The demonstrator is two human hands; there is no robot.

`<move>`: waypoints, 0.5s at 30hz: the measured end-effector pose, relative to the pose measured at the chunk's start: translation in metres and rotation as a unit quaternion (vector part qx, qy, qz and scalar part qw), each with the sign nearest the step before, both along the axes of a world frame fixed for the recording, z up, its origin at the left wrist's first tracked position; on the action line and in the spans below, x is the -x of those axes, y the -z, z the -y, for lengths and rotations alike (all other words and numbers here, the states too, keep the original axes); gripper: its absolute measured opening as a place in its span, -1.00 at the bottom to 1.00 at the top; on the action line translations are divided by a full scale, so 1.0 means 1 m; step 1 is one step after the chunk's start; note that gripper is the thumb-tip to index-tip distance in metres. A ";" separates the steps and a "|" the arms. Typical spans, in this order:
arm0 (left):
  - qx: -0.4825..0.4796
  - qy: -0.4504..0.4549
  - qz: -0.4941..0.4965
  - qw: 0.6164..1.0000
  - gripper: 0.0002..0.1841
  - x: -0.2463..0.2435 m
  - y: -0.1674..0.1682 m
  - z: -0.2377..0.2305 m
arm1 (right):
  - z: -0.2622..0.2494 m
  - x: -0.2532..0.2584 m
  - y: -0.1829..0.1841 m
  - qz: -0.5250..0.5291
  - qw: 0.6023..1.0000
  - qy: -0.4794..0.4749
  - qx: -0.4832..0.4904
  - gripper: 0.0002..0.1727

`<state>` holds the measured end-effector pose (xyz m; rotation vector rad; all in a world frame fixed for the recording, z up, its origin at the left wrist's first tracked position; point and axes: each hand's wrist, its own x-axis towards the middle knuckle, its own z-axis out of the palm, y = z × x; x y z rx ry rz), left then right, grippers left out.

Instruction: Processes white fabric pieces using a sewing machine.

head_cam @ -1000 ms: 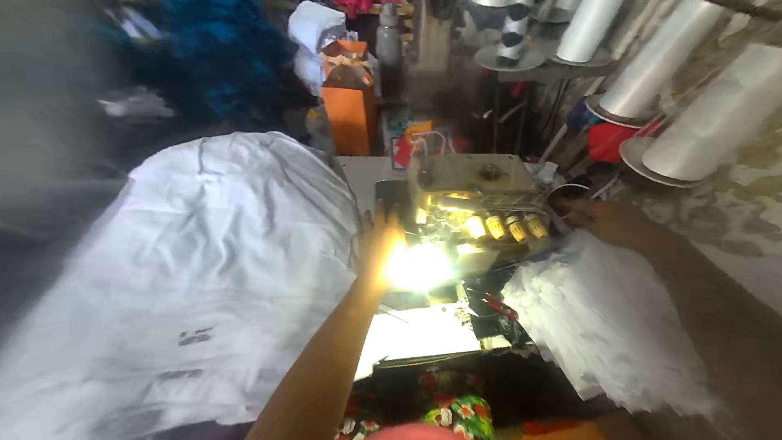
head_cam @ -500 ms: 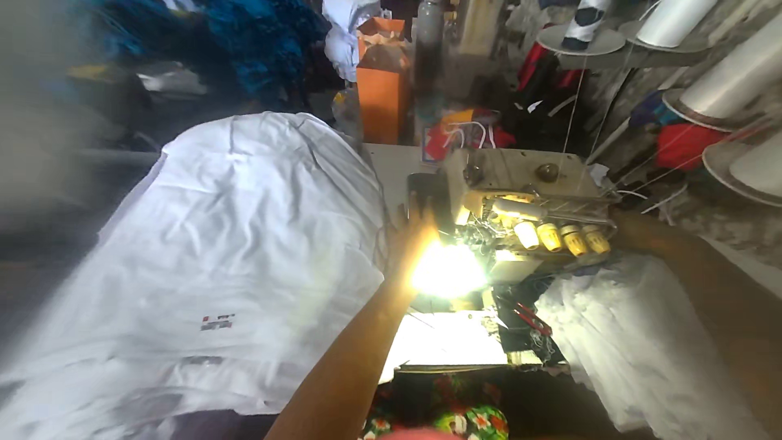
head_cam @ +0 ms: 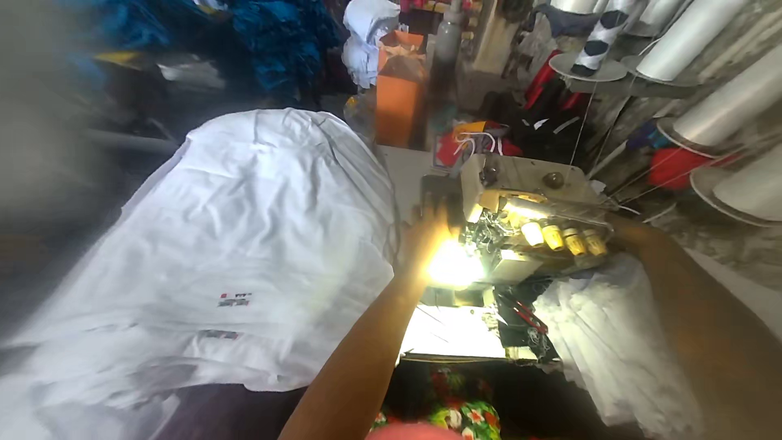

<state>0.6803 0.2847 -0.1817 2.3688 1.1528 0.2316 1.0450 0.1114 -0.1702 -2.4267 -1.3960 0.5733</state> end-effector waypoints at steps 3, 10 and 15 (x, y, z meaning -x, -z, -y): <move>0.005 -0.001 -0.009 1.000 -0.37 -0.002 0.000 0.000 | -0.004 0.016 -0.011 0.026 0.999 0.003 0.033 -0.67; 0.002 -0.009 -0.018 1.000 -0.42 -0.003 -0.002 0.000 | 0.000 0.033 -0.041 0.181 0.977 0.083 0.078 -0.59; -0.011 -0.011 -0.007 1.000 -0.43 -0.004 0.005 -0.001 | 0.062 0.107 -0.099 0.110 0.951 0.127 -0.261 -0.52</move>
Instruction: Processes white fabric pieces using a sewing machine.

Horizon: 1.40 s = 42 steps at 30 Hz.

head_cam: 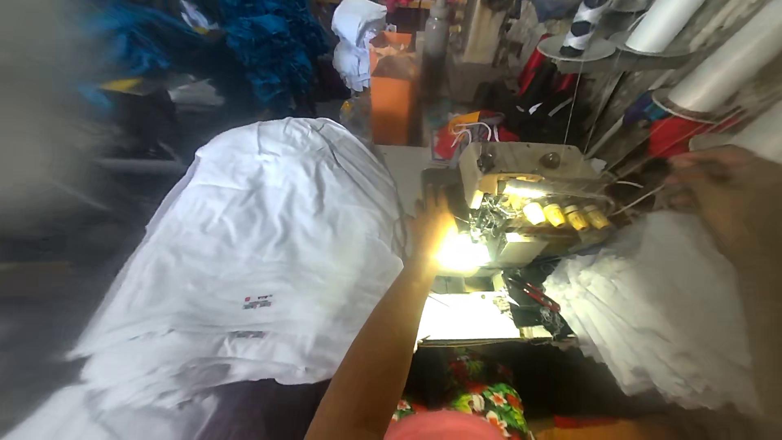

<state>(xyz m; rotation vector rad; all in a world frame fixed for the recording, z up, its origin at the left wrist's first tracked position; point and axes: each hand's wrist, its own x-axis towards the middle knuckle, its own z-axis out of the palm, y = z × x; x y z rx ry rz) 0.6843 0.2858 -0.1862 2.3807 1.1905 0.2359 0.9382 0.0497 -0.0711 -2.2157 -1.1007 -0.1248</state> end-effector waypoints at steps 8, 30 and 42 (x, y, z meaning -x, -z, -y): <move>0.012 0.001 0.012 1.000 -0.35 0.004 -0.006 0.003 | 0.009 0.162 0.103 0.031 0.996 -0.042 -0.066 -0.63; 0.010 -0.010 0.002 1.000 -0.31 0.001 -0.003 -0.001 | -0.083 0.185 0.167 0.129 0.969 -0.017 -0.212 -0.83; -0.002 -0.012 0.034 0.999 -0.32 0.002 -0.001 0.000 | -0.085 0.174 0.157 0.023 0.957 -0.185 -0.220 -0.82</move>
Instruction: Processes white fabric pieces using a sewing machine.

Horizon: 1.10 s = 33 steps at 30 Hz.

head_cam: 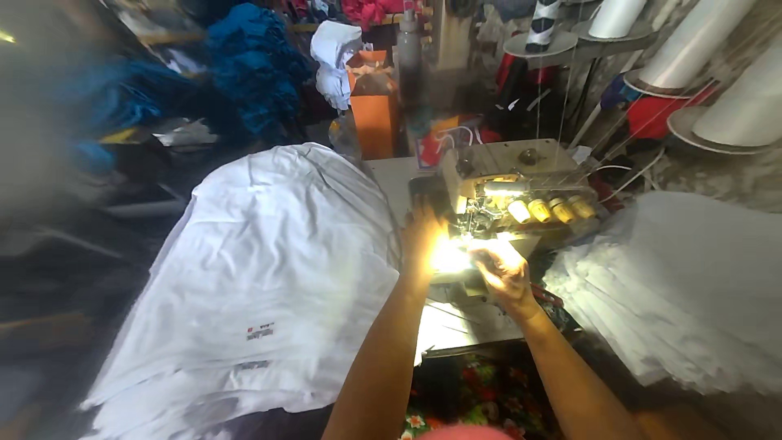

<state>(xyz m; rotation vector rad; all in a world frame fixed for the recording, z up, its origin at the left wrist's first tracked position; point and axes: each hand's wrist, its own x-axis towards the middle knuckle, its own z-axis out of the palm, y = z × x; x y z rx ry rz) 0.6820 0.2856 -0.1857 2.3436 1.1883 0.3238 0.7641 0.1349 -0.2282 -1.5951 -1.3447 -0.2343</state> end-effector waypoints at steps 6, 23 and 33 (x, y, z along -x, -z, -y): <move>0.018 -0.008 -0.002 1.000 -0.33 -0.001 -0.003 0.000 | 0.015 0.040 0.002 -0.310 0.946 -0.093 -0.004 -0.89; -0.101 0.105 0.068 0.987 -0.71 0.022 0.005 0.008 | 0.052 0.054 0.012 -0.369 0.926 -0.082 -0.017 -0.90; -0.257 0.128 0.018 0.958 -0.72 0.014 0.021 0.010 | 0.018 0.062 0.071 -0.193 0.980 -0.036 -0.038 -0.79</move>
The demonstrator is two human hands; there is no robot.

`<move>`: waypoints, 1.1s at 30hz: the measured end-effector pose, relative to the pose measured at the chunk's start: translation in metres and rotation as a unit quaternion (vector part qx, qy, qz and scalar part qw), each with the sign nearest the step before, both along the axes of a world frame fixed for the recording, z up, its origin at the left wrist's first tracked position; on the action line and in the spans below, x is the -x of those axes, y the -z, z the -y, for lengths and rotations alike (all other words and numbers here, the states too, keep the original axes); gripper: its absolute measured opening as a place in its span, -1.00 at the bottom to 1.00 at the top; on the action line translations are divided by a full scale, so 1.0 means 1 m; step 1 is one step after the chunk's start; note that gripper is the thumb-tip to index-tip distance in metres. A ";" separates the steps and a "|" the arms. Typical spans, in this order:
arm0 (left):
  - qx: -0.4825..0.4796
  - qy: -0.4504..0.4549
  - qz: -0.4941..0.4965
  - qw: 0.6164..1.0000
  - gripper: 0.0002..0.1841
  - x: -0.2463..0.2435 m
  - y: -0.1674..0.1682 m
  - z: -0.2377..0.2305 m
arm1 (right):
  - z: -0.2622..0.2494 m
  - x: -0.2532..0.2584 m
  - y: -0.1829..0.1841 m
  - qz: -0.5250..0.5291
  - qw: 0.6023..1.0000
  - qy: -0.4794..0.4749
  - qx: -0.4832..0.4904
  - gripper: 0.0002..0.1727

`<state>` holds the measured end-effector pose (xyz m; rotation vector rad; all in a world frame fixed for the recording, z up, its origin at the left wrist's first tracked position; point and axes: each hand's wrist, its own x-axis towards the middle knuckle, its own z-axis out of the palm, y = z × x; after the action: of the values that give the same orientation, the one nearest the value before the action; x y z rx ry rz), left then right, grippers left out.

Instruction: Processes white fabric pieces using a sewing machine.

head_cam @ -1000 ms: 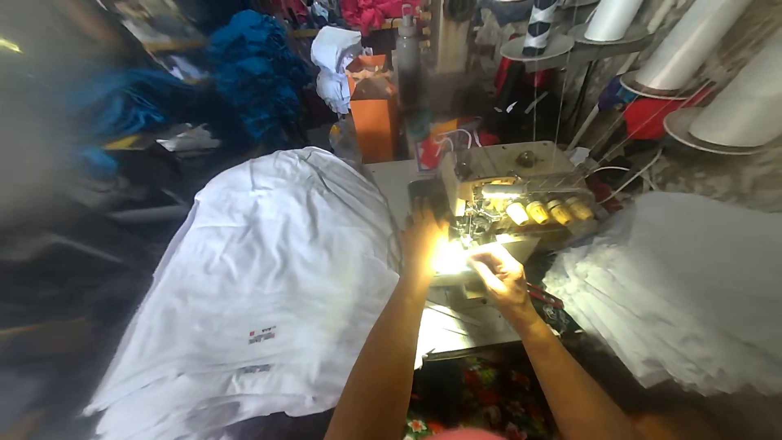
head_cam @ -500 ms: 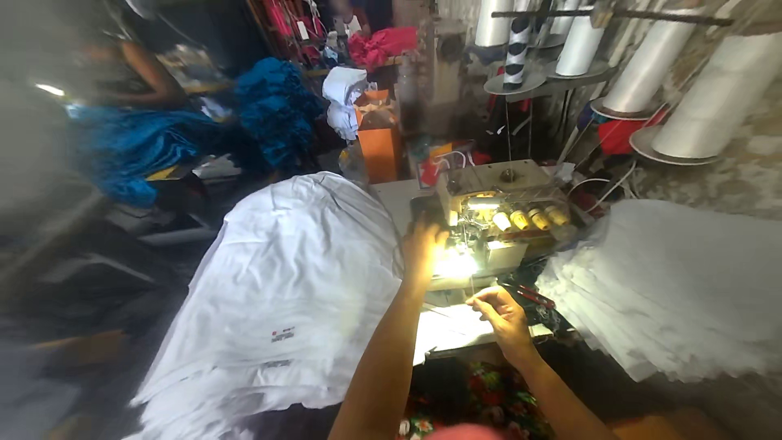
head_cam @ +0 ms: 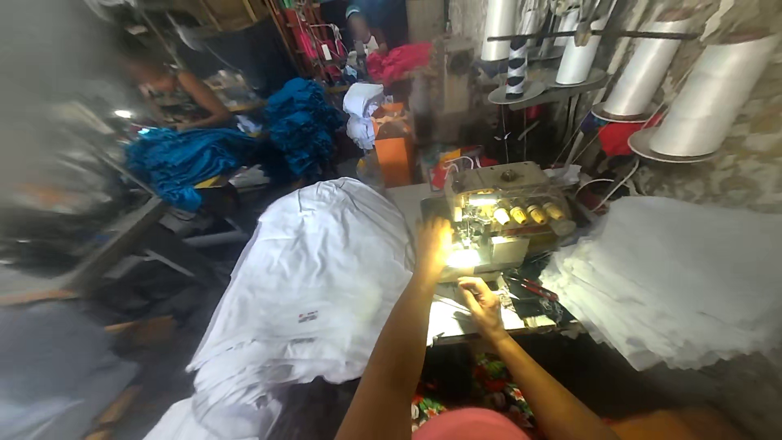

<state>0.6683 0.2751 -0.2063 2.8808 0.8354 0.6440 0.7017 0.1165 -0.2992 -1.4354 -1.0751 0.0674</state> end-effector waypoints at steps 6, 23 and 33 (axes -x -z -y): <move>0.051 -0.023 -0.006 0.998 -0.66 -0.003 -0.008 -0.001 | 0.007 0.000 0.005 0.000 1.000 0.029 -0.008 -0.79; 0.146 -0.177 -0.033 0.973 -0.60 -0.004 -0.017 0.003 | 0.009 0.003 0.012 -0.012 0.999 0.003 -0.045 -0.82; 0.172 -0.201 -0.006 0.964 -0.65 -0.003 -0.019 0.006 | 0.012 0.005 0.003 -0.105 0.994 -0.007 -0.039 -0.82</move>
<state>0.6716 0.2694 -0.1872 2.4229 1.3989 0.4499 0.6963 0.1041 -0.3027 -1.3183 -0.9056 0.1812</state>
